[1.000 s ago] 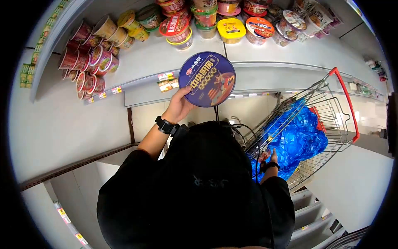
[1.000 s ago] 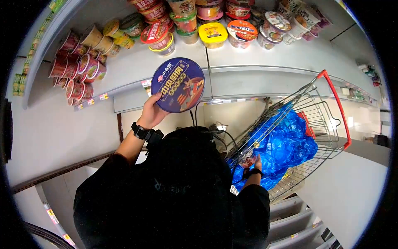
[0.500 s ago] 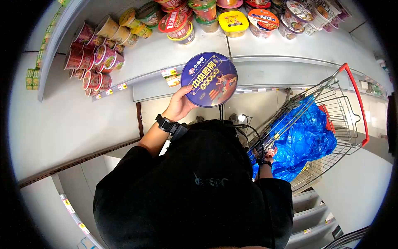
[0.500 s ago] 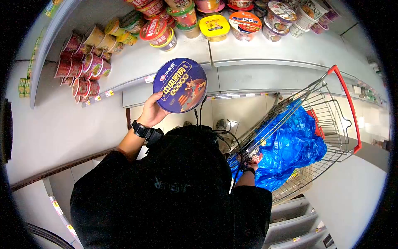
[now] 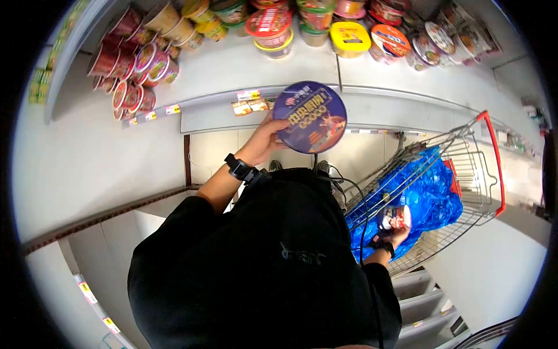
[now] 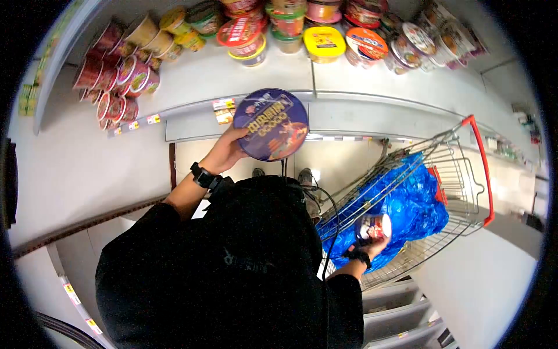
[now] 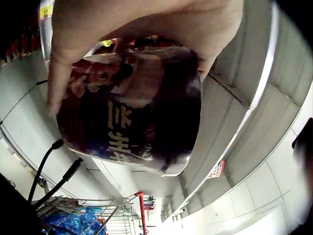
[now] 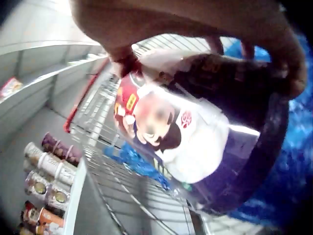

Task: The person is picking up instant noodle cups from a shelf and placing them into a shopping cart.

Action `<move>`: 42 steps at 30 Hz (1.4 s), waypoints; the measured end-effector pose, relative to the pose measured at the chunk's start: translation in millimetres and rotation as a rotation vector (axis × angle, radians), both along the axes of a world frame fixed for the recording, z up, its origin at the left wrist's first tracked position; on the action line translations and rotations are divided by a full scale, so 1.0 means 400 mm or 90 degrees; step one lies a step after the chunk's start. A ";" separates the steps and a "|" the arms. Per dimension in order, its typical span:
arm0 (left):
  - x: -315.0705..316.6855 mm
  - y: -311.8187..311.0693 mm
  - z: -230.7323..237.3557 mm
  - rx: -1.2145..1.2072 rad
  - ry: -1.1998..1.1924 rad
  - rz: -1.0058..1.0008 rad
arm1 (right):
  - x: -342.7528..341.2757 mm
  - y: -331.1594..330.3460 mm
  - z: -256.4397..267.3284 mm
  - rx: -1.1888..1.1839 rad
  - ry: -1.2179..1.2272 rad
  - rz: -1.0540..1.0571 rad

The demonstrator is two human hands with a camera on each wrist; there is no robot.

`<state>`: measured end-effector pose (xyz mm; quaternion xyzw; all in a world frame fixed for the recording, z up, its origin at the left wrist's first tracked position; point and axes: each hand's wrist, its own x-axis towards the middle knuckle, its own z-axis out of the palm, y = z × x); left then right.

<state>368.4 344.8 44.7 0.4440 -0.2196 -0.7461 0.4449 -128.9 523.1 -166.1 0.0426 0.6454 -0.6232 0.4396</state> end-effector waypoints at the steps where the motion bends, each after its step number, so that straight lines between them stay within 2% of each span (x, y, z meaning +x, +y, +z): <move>1: 0.007 0.005 0.003 0.007 -0.012 -0.004 | -0.067 0.016 0.000 -0.039 0.055 0.078; 2: 0.020 0.007 0.000 0.002 0.001 0.009 | -0.066 -0.021 0.096 -0.080 0.056 0.060; 4: 0.024 0.007 -0.013 0.064 -0.074 -0.005 | -0.093 -0.106 0.175 -0.048 0.364 -0.074; 6: 0.021 0.008 -0.029 -0.023 -0.046 -0.037 | -0.030 -0.205 0.347 -0.143 0.518 -0.008; 7: 0.016 0.003 -0.037 -0.029 -0.018 -0.038 | 0.006 -0.248 0.418 -0.119 0.648 0.036; 8: 0.009 0.002 -0.041 -0.034 0.006 -0.038 | 0.033 -0.281 0.457 -0.144 0.678 0.051; 9: 0.010 0.003 -0.039 -0.023 0.013 -0.039 | 0.059 -0.324 0.482 -0.263 0.606 0.078; 10: 0.011 0.006 -0.030 -0.010 0.015 -0.026 | 0.161 -0.361 0.576 -0.307 0.561 0.108; 12: 0.006 0.007 -0.014 -0.035 0.010 -0.012 | 0.282 -0.408 0.647 -0.439 0.616 0.190; 13: 0.013 0.013 -0.008 -0.044 -0.009 -0.018 | 0.341 -0.426 0.675 -0.531 0.706 0.261; 16: 0.015 0.018 0.018 -0.063 -0.047 -0.017 | 0.522 -0.445 0.747 -0.605 1.218 0.307; 20: 0.029 0.040 0.066 -0.074 -0.085 0.007 | 0.675 -0.490 0.752 -0.899 1.113 0.483; 22: 0.039 0.057 0.090 -0.088 -0.080 0.037 | 0.721 -0.502 0.735 -0.954 1.056 0.495; 24: 0.049 0.062 0.061 -0.068 -0.091 0.067 | 0.739 -0.510 0.725 -0.951 1.046 0.562; 26: 0.072 0.071 0.034 -0.043 -0.105 0.096 | 0.770 -0.506 0.729 -0.936 0.939 0.587; 28: 0.070 0.075 0.034 -0.016 -0.088 0.102 | 0.760 -0.513 0.728 -0.843 0.908 0.560; 29: 0.076 0.080 0.039 -0.007 -0.079 0.102 | 0.775 -0.522 0.724 -0.857 0.766 0.522; 32: 0.076 0.080 0.040 -0.021 -0.097 0.115 | 0.764 -0.555 0.711 -0.692 0.673 0.583; 33: 0.083 0.080 0.028 -0.026 -0.102 0.103 | 0.776 -0.559 0.687 -0.633 0.486 0.586; 34: 0.084 0.081 0.024 -0.027 -0.105 0.107 | 0.780 -0.561 0.676 -0.602 0.196 0.610; 36: 0.081 0.080 0.029 -0.058 -0.066 0.137 | 0.761 -0.558 0.677 -0.446 -0.239 0.673; 37: 0.075 0.079 0.037 -0.076 -0.058 0.171 | 0.759 -0.561 0.679 -0.438 -0.325 0.786; 38: 0.073 0.076 0.034 -0.071 -0.050 0.193 | 0.779 -0.550 0.669 -0.427 -0.210 0.711; 40: 0.071 0.074 0.042 -0.092 -0.076 0.200 | 0.775 -0.536 0.672 -0.362 -0.340 0.710; 42: 0.078 0.079 0.054 -0.088 -0.115 0.176 | 0.772 -0.540 0.676 -0.338 -0.314 0.665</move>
